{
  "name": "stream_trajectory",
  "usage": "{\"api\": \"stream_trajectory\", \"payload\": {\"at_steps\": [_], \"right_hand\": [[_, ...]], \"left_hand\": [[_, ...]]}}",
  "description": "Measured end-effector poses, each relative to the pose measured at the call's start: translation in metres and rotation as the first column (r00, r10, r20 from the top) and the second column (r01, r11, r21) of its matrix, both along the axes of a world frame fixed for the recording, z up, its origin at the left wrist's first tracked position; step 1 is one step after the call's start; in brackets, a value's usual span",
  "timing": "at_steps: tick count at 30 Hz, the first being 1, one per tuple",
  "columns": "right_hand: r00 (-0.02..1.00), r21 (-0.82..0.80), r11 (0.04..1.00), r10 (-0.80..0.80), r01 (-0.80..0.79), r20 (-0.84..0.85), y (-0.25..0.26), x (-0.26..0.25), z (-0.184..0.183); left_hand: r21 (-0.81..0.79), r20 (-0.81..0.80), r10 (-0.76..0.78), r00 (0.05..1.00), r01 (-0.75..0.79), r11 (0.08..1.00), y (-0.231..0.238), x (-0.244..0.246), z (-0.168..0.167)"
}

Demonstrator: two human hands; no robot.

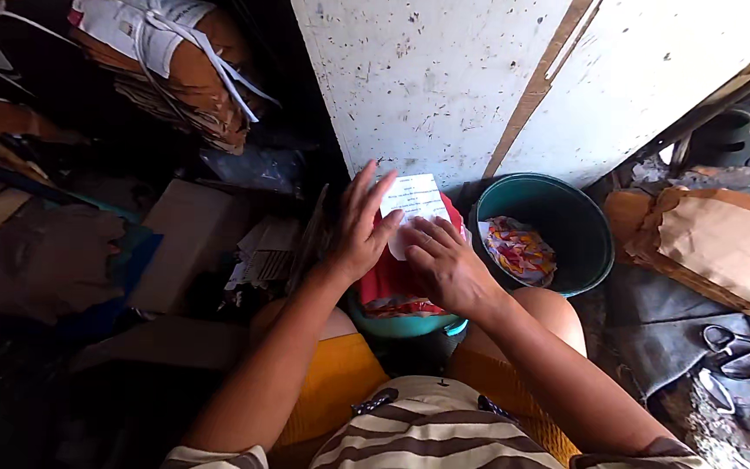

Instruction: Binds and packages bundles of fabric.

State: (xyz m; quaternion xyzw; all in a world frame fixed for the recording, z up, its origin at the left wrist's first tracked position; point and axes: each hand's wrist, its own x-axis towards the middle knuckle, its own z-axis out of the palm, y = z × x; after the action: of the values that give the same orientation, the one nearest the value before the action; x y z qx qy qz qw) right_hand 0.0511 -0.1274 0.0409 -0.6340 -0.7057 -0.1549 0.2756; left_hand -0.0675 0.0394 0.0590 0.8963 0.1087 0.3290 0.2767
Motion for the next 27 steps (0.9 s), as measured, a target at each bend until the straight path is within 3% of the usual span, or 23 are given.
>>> {"api": "stream_trajectory", "payload": {"at_steps": [4, 6, 9, 11, 14, 16, 27], "right_hand": [[0.997, -0.003, 0.997, 0.071, -0.071, -0.027, -0.005, -0.003, -0.003], [0.989, -0.018, 0.993, 0.113, -0.116, -0.095, -0.007, -0.002, 0.000], [0.979, 0.119, 0.989, 0.105, -0.086, -0.172, 0.004, 0.011, 0.012], [0.984, 0.023, 1.000, 0.017, -0.013, -0.177, 0.014, 0.019, 0.019], [0.987, -0.259, 0.965, -0.085, 0.048, -0.134, 0.030, 0.028, 0.009], [0.989, -0.313, 0.948, -0.102, 0.065, -0.103, 0.031, 0.029, -0.003], [0.988, -0.177, 0.977, -0.136, 0.121, -0.077, 0.031, 0.027, -0.041]], "left_hand": [[0.091, -0.223, -0.049, 0.974, 0.071, 0.993, 0.003, -0.006, -0.008], [0.102, -0.266, -0.057, 0.962, 0.087, 0.991, 0.005, -0.009, -0.017], [0.155, -0.275, -0.064, 0.959, 0.110, 0.982, 0.008, -0.012, -0.025], [0.141, -0.301, -0.064, 0.951, 0.111, 0.984, 0.006, -0.013, -0.025], [0.146, -0.321, -0.040, 0.946, 0.091, 0.985, 0.007, -0.014, -0.025], [0.134, -0.320, -0.047, 0.946, 0.095, 0.986, 0.009, -0.013, -0.028], [0.040, -0.341, -0.104, 0.934, 0.125, 0.991, 0.010, -0.010, -0.039]]}}
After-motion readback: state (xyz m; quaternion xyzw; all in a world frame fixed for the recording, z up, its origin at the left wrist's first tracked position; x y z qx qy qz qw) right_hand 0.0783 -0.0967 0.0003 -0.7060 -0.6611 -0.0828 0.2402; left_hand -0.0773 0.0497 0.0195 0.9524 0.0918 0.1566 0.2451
